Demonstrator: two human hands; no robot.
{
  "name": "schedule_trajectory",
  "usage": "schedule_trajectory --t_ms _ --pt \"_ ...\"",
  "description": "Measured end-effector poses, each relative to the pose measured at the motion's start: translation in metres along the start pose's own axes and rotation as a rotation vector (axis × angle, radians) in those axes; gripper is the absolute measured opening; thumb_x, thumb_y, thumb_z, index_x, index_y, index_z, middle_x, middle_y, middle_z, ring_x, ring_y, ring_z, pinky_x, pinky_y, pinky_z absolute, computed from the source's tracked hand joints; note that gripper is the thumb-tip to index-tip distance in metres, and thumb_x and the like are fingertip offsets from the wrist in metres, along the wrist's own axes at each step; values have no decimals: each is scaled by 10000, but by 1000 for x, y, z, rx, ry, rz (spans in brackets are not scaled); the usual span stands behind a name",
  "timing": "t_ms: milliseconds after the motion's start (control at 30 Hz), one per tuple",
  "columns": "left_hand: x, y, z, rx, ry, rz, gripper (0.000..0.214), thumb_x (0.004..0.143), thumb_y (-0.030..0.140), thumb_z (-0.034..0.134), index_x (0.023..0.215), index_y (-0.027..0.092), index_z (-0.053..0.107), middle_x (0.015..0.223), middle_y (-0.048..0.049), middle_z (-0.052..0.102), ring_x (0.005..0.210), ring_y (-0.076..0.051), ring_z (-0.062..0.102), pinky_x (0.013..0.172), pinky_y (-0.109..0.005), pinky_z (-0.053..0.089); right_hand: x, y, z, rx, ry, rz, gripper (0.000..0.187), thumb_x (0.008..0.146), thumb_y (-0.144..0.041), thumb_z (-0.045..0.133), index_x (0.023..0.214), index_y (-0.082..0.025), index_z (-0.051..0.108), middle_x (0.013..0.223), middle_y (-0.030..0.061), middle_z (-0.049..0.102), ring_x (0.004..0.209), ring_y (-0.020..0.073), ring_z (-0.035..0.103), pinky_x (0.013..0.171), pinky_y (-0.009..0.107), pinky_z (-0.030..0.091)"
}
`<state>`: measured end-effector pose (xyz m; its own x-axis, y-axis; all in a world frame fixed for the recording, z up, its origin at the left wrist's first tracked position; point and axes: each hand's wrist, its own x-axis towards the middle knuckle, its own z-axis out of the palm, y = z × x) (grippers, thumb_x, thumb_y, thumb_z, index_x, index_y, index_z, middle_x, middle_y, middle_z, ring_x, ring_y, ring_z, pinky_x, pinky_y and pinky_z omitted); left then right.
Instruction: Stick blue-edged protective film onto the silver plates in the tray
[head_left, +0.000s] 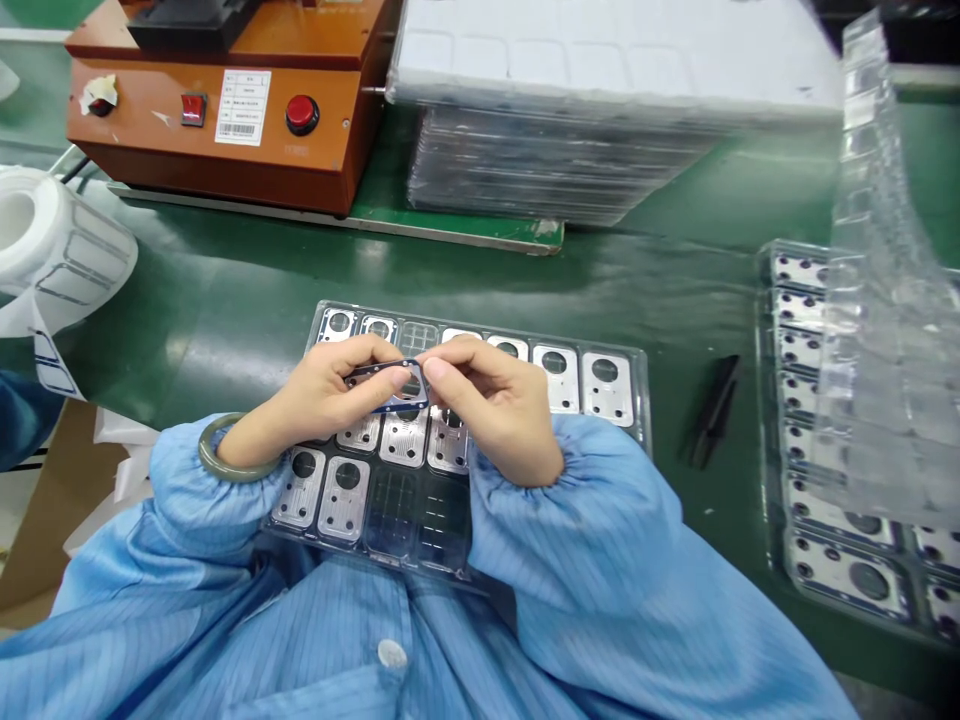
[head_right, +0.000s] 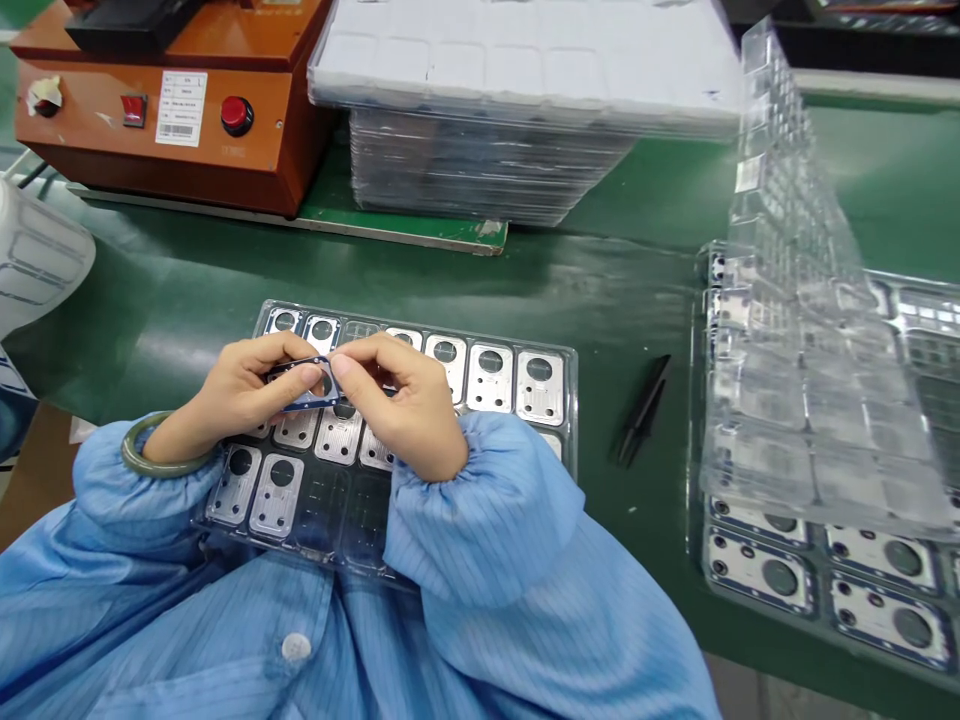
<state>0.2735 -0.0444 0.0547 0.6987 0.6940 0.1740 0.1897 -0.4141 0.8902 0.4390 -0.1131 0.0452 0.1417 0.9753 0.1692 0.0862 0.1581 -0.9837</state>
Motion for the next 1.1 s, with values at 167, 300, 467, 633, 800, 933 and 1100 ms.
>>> schedule_trajectory --t_ms 167,300,467,633,800,933,1100 --pt "0 2 -1 -7 -9 -36 163 840 273 581 798 121 622 686 -3 617 602 -42 537 555 -145 427 2 0 -2 26 -53 65 142 826 -270 604 792 -141 652 730 17 614 623 64 529 544 213 405" --pt "1 3 -1 8 -11 -19 160 833 267 585 789 120 627 687 -4 622 593 -36 525 543 -137 413 1 -1 -2 43 -58 80 134 813 -263 612 776 -140 650 698 15 601 597 64 527 519 207 401" --pt "0 4 -2 20 -28 -20 151 835 256 574 789 121 623 673 5 613 544 -26 488 519 -136 396 2 -3 -2 44 -70 110 140 804 -266 619 745 -141 641 657 6 583 547 53 503 484 194 385" --pt "1 5 -3 25 -46 -26 152 836 255 568 790 120 620 679 2 613 571 -30 501 531 -132 397 4 -3 -3 74 -89 139 151 804 -278 623 742 -140 637 642 -1 582 505 40 481 462 182 380" --pt "2 6 -2 44 -44 -23 137 828 237 568 778 119 616 668 4 606 577 -28 496 540 -125 395 3 -2 -4 93 -101 144 153 803 -278 630 739 -140 635 647 -4 589 502 36 482 469 179 392" --pt "2 6 -2 37 -49 -26 137 827 236 566 778 117 612 671 3 606 576 -27 495 538 -123 394 3 -1 -5 61 -101 128 137 808 -260 620 746 -139 639 649 -5 587 517 36 486 471 178 383" --pt "1 4 -2 47 -71 -33 141 831 245 563 796 121 620 700 -4 621 611 -41 525 567 -136 415 3 -2 -6 22 -123 134 143 806 -258 610 744 -129 620 634 -8 567 525 35 482 466 171 380"
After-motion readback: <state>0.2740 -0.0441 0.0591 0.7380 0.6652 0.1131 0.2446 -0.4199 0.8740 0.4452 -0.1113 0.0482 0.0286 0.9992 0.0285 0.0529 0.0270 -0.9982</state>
